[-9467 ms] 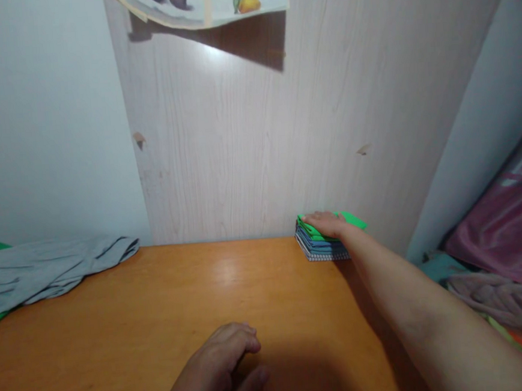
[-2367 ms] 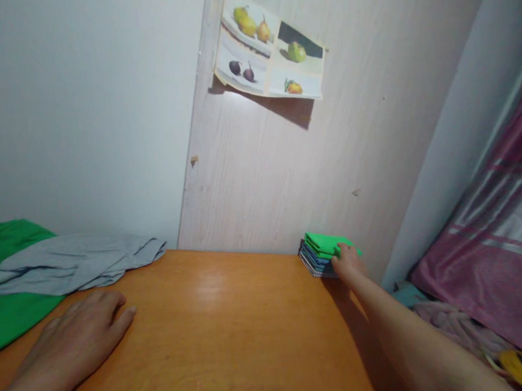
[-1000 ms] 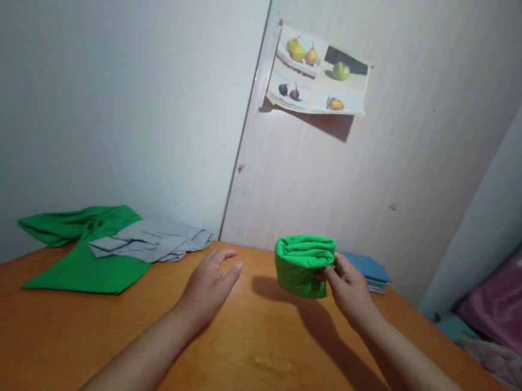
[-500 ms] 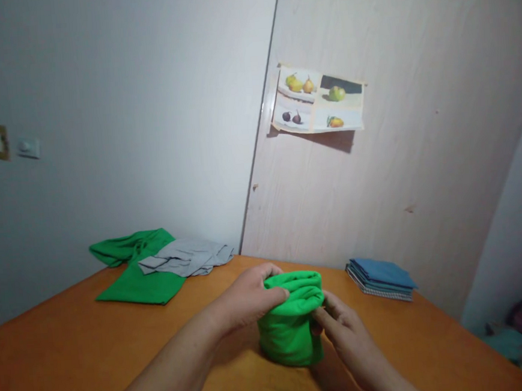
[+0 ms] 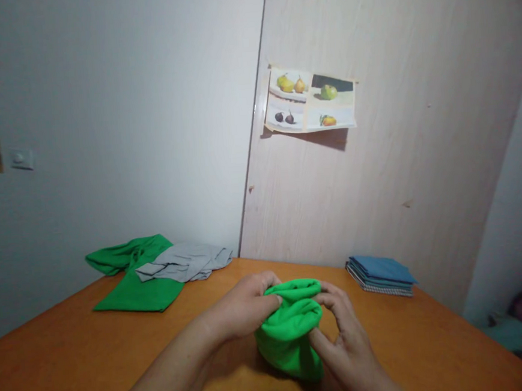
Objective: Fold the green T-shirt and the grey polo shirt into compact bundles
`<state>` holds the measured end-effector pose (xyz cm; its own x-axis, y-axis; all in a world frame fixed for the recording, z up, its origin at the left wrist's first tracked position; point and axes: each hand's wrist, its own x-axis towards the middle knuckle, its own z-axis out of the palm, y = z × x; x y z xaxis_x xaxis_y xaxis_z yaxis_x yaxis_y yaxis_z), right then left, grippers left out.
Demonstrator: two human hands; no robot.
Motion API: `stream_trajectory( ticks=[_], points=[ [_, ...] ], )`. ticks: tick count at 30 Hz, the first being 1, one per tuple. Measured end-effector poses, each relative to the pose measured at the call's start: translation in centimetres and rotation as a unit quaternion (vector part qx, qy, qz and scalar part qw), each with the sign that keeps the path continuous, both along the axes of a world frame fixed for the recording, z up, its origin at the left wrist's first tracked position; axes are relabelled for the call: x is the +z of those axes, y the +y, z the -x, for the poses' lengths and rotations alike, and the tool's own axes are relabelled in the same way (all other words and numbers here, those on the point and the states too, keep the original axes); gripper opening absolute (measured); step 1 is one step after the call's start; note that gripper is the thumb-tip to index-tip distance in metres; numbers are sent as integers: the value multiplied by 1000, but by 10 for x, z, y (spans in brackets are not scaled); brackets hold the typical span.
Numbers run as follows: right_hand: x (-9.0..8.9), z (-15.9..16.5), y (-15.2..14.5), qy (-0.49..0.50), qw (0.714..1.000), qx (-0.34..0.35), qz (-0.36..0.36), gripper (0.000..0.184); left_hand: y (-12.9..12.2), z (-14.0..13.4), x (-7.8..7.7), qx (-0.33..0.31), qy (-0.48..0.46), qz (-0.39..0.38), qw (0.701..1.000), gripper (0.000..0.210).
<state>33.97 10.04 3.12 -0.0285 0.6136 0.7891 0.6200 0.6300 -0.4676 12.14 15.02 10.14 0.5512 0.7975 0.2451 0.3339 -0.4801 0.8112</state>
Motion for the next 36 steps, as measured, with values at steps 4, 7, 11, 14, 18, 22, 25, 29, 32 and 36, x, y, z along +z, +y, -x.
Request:
stream_trajectory(
  ticks=[4,7,11,14,18,22,25,29,32,36],
  points=[
    [4,4,-4,3,996,82,31,11,-8,1,5,-20,21,21,999,23],
    [4,6,-8,26,994,95,43,13,-10,2,7,-45,20,28,998,26],
    [4,4,-12,40,992,101,65,15,-6,4,7,-48,-3,43,998,27],
    [4,2,-13,70,985,123,97,15,-2,9,8,-30,-21,24,999,26],
    [1,-2,-10,126,975,133,123,21,-1,12,12,-23,-27,8,999,24],
    [2,-3,-9,148,972,137,123,24,-6,9,13,-51,-28,8,998,25],
    [6,0,-11,170,966,146,131,24,-8,7,13,-70,-29,11,997,27],
    [8,4,-14,199,956,162,140,23,-8,8,14,-76,-22,6,997,26],
    [6,4,-13,214,950,175,147,21,-8,10,16,-89,-22,4,996,25],
    [5,5,-11,254,938,168,166,32,-11,10,18,-100,-19,9,995,23]
  ],
)
